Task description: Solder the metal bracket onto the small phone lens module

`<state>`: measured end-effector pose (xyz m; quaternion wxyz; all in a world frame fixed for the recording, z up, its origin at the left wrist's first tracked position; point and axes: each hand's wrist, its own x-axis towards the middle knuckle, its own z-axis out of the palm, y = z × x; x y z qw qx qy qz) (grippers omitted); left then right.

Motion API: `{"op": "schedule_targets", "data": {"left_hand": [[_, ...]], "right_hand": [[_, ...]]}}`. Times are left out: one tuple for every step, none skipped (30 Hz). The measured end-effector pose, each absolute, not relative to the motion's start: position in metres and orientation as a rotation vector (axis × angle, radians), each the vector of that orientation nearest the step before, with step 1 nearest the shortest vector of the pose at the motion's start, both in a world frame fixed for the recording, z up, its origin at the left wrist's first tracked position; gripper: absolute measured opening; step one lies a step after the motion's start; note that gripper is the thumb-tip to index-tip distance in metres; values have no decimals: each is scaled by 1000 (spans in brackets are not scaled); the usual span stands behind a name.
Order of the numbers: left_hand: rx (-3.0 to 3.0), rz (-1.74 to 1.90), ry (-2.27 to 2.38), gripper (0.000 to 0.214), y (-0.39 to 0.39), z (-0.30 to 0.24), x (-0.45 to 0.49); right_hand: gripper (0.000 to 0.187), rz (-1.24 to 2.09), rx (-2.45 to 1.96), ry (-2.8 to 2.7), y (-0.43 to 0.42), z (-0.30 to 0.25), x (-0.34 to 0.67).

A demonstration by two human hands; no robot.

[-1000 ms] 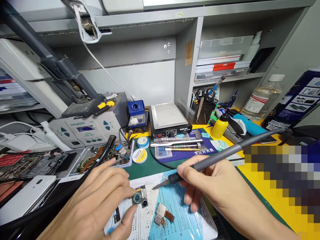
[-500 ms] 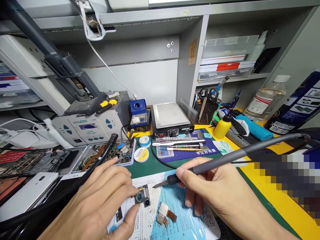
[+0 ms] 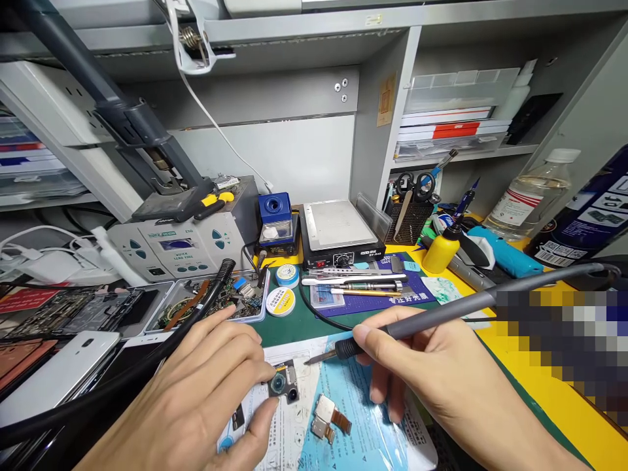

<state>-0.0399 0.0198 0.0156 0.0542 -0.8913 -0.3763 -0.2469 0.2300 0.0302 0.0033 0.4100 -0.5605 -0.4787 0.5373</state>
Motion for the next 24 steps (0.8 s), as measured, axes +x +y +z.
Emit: {"op": "schedule_targets", "data": {"left_hand": [[-2711,-750,-1142,6,19,15,-40],[-2716,-747,-1148,6,18,15,-40],[-2720,-748,-1152,5,18,16,-40],[-2725,-744,-1170,5,18,18,-39],[-2725,-756,-1180,4,18,20,-39],[-2730,-767,-1187,5,18,22,-39],[-2741,-768,-1198,9,18,24,-38],[-2755,-768,-1189,15,18,26,-38],[-2770,-758,-1183,22,17,27,-37],[-2781,-741,-1178,28,16,27,-37],[-2787,-728,-1163,31,15,27,-36],[-2791,-709,-1158,34,15,27,-34],[-2791,-699,-1144,36,14,26,-33],[-2791,-685,-1135,38,14,24,-31],[-2785,-681,-1127,39,14,23,-29],[-2781,-667,-1120,40,15,21,-28],[-2778,-649,-1117,42,16,19,-26],[-2770,-641,-1108,42,17,18,-25],[-2765,-628,-1100,43,17,16,-24],[-2767,-612,-1098,44,18,15,-24],[-2768,-608,-1095,45,18,15,-24],[-2771,-593,-1107,46,18,15,-24],[-2768,-599,-1112,46,17,16,-25],[-2766,-602,-1122,46,17,18,-26]], "right_hand": [[24,1345,-1412,-1203,31,3,231],[25,1340,-1411,-1199,31,3,231],[26,1341,-1409,-1189,32,4,231],[26,1350,-1399,-1171,33,5,230],[27,1365,-1381,-1148,34,7,230],[29,1379,-1364,-1120,34,9,228],[31,1387,-1345,-1092,35,11,227],[32,1389,-1326,-1067,36,14,225],[34,1385,-1312,-1046,36,17,223],[36,1377,-1304,-1033,36,20,222],[38,1365,-1303,-1019,37,22,221],[40,1355,-1297,-1008,37,24,220],[41,1349,-1295,-997,36,26,220],[43,1343,-1293,-987,36,28,219],[45,1338,-1291,-977,36,29,219],[46,1335,-1287,-970,36,30,219],[46,1332,-1284,-962,35,31,219],[46,1330,-1284,-956,35,32,218],[46,1327,-1285,-950,36,33,218],[47,1326,-1283,-947,36,33,218],[47,1322,-1285,-943,37,34,217],[47,1318,-1286,-938,37,34,217],[48,1313,-1287,-935,38,34,217],[48,1309,-1289,-930,39,34,217]]}}
